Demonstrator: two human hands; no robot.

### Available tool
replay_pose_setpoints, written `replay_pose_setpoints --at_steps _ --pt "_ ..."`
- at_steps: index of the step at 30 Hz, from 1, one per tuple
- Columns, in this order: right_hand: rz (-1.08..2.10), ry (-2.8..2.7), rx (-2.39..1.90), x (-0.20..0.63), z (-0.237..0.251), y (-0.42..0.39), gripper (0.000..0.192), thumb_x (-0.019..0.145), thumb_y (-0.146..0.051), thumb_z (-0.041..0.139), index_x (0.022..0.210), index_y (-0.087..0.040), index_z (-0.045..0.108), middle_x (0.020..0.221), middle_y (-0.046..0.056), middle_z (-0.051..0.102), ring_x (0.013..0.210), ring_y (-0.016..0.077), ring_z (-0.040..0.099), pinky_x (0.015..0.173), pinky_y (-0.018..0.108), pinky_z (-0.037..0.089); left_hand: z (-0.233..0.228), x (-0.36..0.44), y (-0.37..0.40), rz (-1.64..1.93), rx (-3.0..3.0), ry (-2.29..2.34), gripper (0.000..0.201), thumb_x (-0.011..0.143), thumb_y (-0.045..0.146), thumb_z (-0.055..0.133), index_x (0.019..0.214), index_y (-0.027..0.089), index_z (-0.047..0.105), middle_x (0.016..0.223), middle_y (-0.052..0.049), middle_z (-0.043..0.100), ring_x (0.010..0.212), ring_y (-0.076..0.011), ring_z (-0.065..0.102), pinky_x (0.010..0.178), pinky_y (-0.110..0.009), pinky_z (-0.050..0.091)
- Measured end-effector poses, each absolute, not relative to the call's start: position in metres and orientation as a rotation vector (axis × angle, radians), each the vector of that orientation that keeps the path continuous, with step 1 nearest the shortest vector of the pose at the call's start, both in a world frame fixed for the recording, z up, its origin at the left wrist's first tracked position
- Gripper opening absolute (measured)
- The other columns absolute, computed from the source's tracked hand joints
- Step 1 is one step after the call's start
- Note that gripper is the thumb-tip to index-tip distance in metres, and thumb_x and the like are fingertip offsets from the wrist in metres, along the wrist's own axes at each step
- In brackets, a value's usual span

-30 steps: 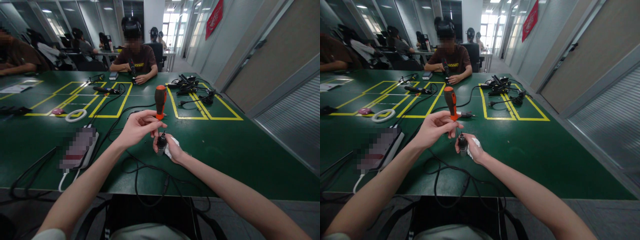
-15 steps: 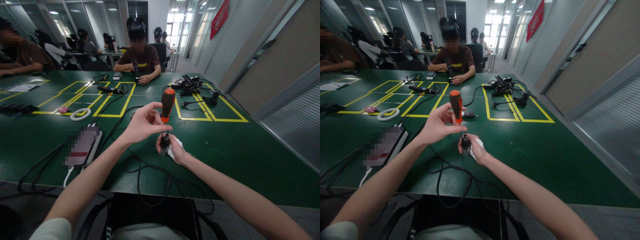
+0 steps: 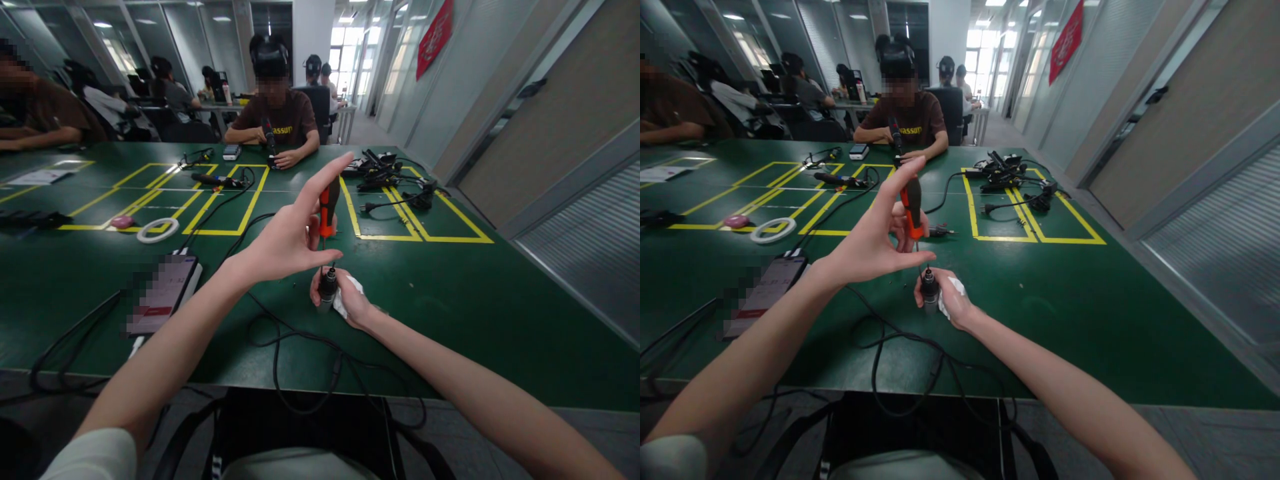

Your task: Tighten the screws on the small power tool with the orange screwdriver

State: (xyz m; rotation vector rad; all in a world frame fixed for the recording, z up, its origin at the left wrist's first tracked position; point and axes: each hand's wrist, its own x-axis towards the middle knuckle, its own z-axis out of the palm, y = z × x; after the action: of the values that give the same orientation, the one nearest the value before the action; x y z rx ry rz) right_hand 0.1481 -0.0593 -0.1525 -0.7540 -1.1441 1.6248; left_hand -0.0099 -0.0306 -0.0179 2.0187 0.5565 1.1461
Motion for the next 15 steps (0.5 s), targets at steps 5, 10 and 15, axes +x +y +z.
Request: replay_pose_setpoints --at_steps 5,10,15 --pt "1.615 -1.148 -0.746 0.149 -0.151 -0.060 0.041 0.090 -0.051 0.059 0.067 -0.018 0.063 0.055 0.004 0.062 0.052 0.0171 0.056 0.056 0.030 0.045 -0.011 -0.011 -0.034 1.221 2.043 0.568 0.069 0.073 0.013 0.084 0.138 0.025 0.065 0.125 -0.008 0.069 0.095 -0.0223 0.074 0.061 -0.021 0.056" --pt "1.640 -1.128 -0.732 0.149 -0.152 -0.060 0.041 0.088 -0.053 0.063 0.067 -0.018 0.063 0.054 0.003 0.063 0.051 0.0167 0.056 0.055 0.029 0.045 0.004 -0.011 -0.029 1.392 2.241 0.538 0.029 0.092 0.019 0.063 0.117 0.022 0.076 0.124 -0.005 0.072 0.116 -0.0244 0.070 0.076 -0.027 0.062" --pt "1.637 -1.118 -0.711 0.149 -0.154 -0.060 0.040 0.089 -0.052 0.063 0.068 -0.018 0.063 0.054 0.003 0.062 0.051 0.0166 0.055 0.055 0.029 0.044 0.020 -0.011 -0.025 1.406 2.584 0.458 0.014 0.093 0.022 0.071 0.106 0.020 0.074 0.098 -0.004 0.074 0.083 -0.0135 0.070 0.069 -0.025 0.058"
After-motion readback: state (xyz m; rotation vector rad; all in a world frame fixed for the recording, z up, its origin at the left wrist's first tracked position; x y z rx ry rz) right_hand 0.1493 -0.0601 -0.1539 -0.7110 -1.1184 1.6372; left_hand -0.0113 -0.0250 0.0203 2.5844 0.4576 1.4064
